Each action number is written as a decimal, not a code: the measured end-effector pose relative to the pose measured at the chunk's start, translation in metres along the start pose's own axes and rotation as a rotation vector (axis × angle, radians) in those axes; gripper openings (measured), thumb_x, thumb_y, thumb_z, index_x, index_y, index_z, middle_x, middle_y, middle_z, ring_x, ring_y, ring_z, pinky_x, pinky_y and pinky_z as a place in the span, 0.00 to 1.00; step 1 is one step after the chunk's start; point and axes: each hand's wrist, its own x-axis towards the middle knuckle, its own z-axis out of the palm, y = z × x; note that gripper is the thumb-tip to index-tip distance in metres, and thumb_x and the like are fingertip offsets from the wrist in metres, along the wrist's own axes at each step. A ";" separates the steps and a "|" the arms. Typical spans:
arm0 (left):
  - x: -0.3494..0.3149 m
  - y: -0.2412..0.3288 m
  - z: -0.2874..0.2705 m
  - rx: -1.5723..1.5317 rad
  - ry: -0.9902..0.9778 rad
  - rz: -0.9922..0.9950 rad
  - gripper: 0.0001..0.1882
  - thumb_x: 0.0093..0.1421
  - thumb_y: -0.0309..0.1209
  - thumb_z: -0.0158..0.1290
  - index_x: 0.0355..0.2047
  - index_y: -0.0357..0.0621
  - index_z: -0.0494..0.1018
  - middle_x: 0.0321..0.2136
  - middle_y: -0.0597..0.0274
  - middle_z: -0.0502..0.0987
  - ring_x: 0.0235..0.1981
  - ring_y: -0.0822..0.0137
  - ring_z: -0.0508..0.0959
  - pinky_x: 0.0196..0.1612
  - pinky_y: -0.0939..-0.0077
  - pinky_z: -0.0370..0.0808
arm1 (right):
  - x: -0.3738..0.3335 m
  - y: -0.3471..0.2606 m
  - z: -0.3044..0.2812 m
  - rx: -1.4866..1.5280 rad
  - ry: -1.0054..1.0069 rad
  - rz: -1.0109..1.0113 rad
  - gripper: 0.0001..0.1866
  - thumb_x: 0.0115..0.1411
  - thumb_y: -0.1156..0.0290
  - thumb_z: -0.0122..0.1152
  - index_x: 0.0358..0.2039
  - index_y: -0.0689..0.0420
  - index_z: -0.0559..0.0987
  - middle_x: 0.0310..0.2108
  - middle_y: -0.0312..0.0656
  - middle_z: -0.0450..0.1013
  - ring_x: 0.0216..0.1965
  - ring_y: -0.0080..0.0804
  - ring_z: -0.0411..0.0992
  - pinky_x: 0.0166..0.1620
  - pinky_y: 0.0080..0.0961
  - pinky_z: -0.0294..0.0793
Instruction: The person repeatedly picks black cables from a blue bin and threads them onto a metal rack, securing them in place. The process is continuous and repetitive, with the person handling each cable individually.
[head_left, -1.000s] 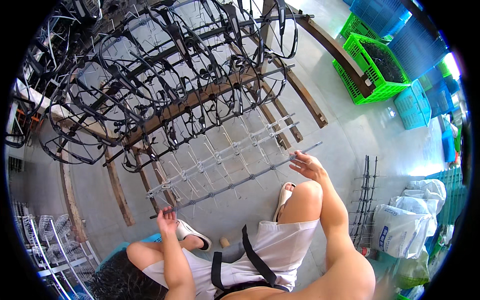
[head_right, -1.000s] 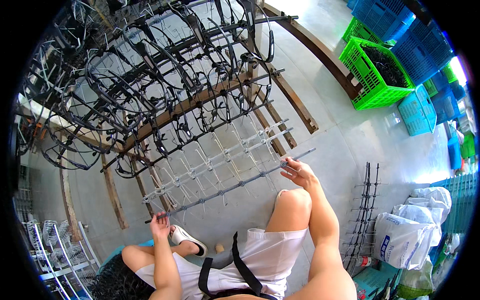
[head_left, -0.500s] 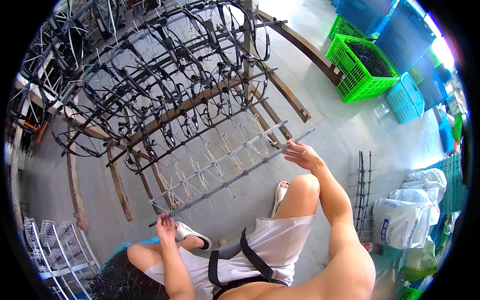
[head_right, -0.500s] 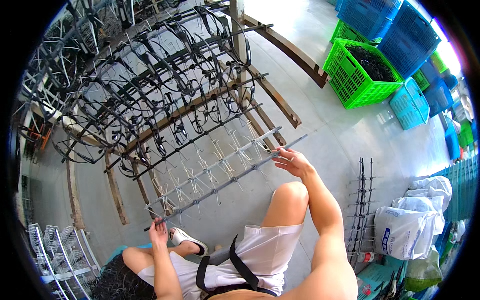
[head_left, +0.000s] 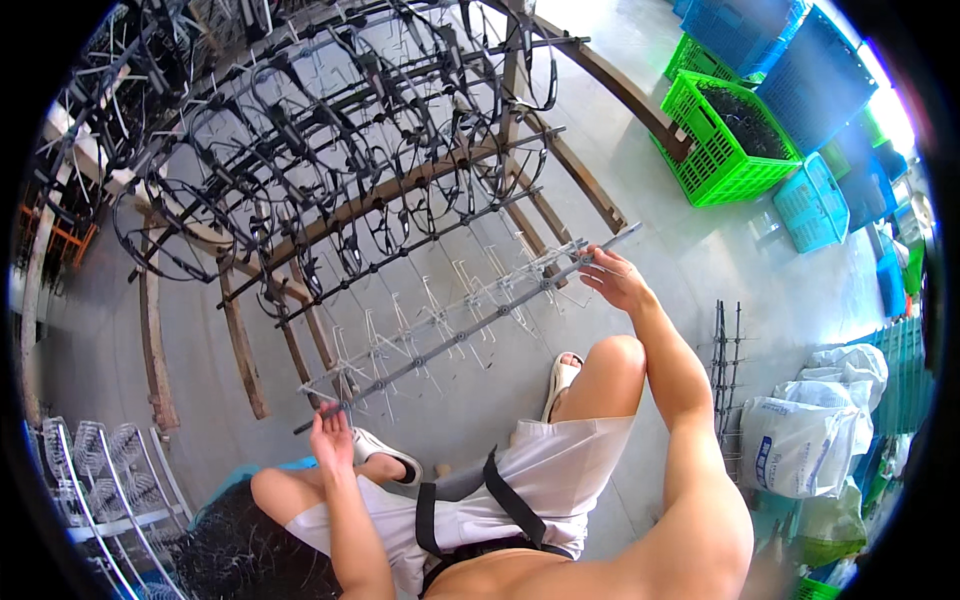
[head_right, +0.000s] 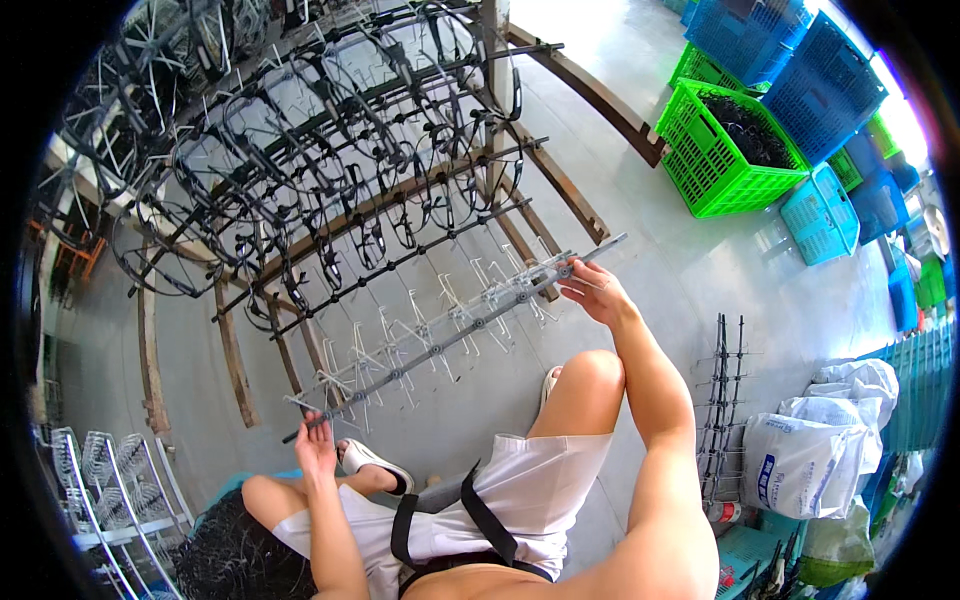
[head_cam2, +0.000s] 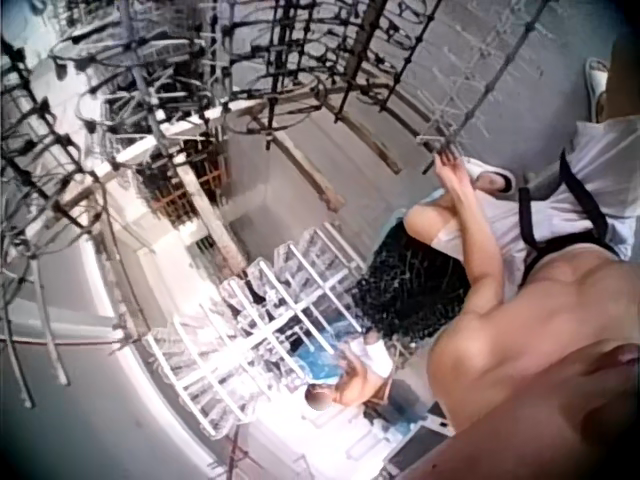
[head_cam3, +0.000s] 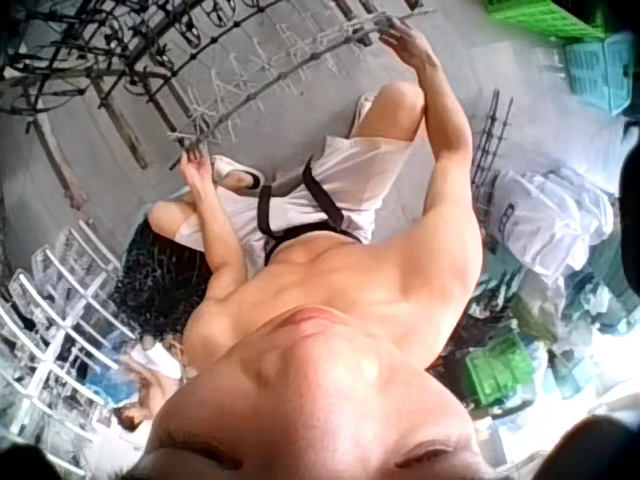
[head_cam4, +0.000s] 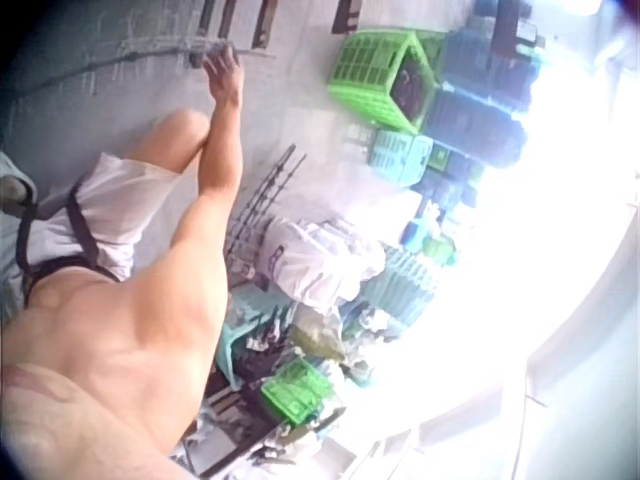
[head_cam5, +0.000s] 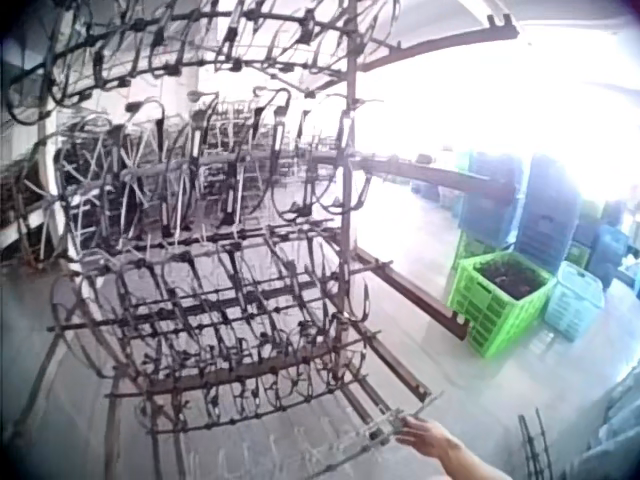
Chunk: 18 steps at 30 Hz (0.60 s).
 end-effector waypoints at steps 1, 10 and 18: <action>0.001 0.003 0.006 -0.033 -0.023 0.015 0.12 0.65 0.34 0.45 0.43 0.40 0.68 0.44 0.60 0.74 0.49 0.63 0.72 0.56 0.66 0.66 | 0.001 0.002 0.003 0.034 -0.020 -0.007 0.14 0.61 0.64 0.56 0.46 0.54 0.71 0.46 0.37 0.72 0.44 0.32 0.71 0.49 0.33 0.70; 0.012 0.007 0.020 0.013 -0.017 0.062 0.12 0.66 0.32 0.42 0.43 0.37 0.68 0.45 0.56 0.73 0.51 0.59 0.71 0.58 0.64 0.67 | 0.007 0.032 -0.016 0.118 0.092 0.024 0.13 0.62 0.70 0.53 0.47 0.53 0.70 0.47 0.39 0.72 0.44 0.32 0.72 0.49 0.33 0.71; 0.011 0.003 0.027 0.087 -0.162 -0.004 0.13 0.66 0.33 0.43 0.44 0.38 0.69 0.46 0.59 0.74 0.51 0.63 0.72 0.55 0.66 0.68 | -0.013 0.026 -0.032 0.167 0.128 -0.073 0.11 0.62 0.71 0.52 0.46 0.56 0.70 0.45 0.44 0.73 0.41 0.32 0.73 0.44 0.28 0.75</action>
